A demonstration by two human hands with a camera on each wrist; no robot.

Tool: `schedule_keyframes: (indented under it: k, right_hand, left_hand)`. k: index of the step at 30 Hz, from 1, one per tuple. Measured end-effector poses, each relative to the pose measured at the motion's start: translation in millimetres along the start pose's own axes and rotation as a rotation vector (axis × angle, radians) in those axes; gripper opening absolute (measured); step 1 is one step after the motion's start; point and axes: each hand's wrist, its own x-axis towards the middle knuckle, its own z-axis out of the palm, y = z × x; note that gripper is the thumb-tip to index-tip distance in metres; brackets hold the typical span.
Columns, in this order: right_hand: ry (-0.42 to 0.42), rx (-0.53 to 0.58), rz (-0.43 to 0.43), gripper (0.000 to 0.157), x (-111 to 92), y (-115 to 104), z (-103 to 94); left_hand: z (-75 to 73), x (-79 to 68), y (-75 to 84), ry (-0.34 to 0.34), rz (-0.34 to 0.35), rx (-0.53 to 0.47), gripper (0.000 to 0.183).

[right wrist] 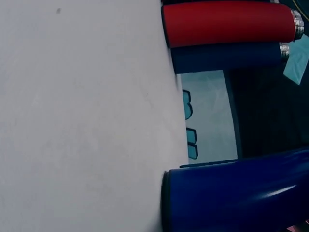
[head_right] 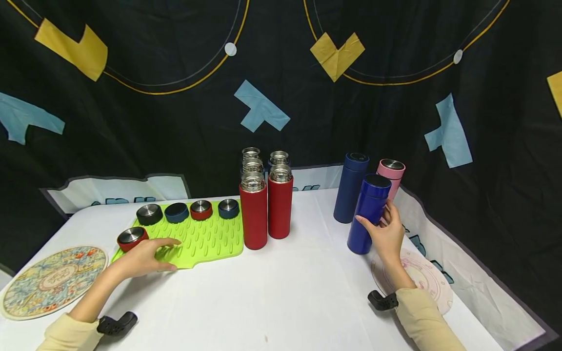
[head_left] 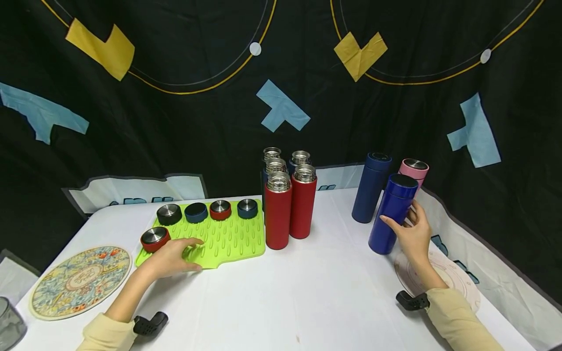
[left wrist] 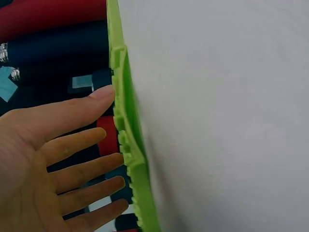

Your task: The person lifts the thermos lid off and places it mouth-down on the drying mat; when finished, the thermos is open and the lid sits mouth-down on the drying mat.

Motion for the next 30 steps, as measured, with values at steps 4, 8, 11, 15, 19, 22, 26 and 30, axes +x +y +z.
schedule_keyframes:
  k: [4, 8, 11, 15, 19, 22, 26, 30]
  right_hand:
    - [-0.012, 0.005, -0.003, 0.083, -4.8, -10.5, -0.3]
    - [-0.05, 0.01, -0.014, 0.083, -14.1, -28.1, 1.3]
    - [-0.088, 0.009, -0.042, 0.083, -24.0, -40.3, 4.2]
    - [-0.152, -0.004, -0.129, 0.081, -37.2, -53.8, 9.4]
    - [-0.216, -0.018, -0.24, 0.079, -52.7, -75.4, 14.2]
    - [-0.25, -0.025, -0.315, 0.079, -66.1, -97.9, 18.1]
    - [-0.294, -0.012, -0.399, 0.079, -78.3, -117.9, 26.2]
    - [-0.342, -0.005, -0.479, 0.079, -84.3, -128.7, 35.6]
  left_hand:
    - [-6.8, 0.9, 9.4, 0.018, 0.046, 0.009, 0.06]
    - [-15.3, 3.5, 23.1, 0.062, 0.084, 0.006, 0.059]
    - [-19.6, 5.5, 35.7, 0.101, 0.094, -0.001, 0.059]
    - [-22.8, 7.4, 54.3, 0.152, 0.104, 0.001, 0.062]
    - [-25.3, 9.8, 72.4, 0.187, 0.131, -0.008, 0.067]
    - [-26.8, 12.1, 83.4, 0.211, 0.167, -0.019, 0.068]
    - [-28.0, 14.0, 96.9, 0.24, 0.204, -0.059, 0.07]
    - [-28.1, 16.8, 111.5, 0.254, 0.247, -0.105, 0.073]
